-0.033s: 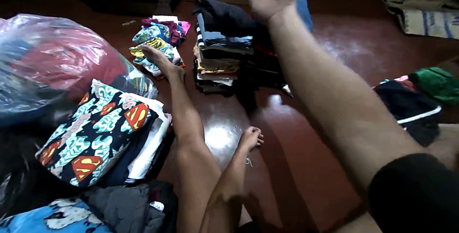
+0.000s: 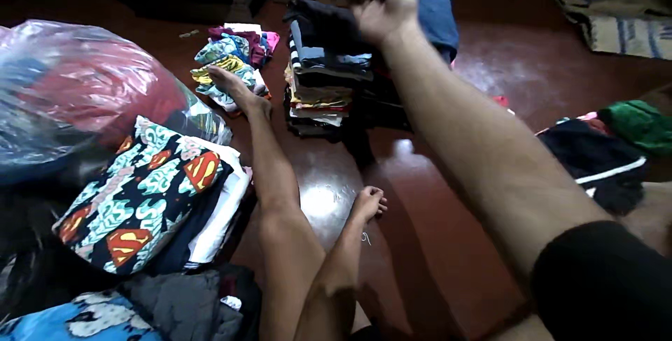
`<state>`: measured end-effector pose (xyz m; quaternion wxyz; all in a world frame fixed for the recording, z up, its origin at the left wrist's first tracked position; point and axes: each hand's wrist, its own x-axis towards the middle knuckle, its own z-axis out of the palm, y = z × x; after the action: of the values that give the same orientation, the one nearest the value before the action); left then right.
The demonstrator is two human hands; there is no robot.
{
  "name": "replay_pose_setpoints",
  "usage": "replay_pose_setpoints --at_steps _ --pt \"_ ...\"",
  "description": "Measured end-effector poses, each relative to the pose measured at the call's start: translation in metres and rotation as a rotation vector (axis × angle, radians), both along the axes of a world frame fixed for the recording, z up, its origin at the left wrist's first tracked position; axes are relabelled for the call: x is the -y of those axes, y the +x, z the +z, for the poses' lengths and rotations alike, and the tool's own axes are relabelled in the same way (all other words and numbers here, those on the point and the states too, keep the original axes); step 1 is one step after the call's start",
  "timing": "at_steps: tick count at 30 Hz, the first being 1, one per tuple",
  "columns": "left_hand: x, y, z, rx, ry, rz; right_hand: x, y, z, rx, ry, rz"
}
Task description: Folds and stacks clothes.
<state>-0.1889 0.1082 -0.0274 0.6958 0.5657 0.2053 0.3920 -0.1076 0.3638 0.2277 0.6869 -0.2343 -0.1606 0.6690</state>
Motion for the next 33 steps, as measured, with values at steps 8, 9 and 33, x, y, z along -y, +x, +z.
replay_pose_setpoints --at_steps 8,9,33 --pt "-0.018 0.043 -0.066 -0.460 -0.596 0.145 0.008 -0.028 -0.065 0.133 -0.436 -0.012" --pt "-0.019 0.044 -0.065 -0.463 -0.593 0.144 0.009 -0.023 -0.061 0.137 -0.420 0.008" --pt "-0.124 -0.051 0.071 -0.484 -0.240 1.035 0.017 0.039 -0.066 1.858 0.388 -0.321"
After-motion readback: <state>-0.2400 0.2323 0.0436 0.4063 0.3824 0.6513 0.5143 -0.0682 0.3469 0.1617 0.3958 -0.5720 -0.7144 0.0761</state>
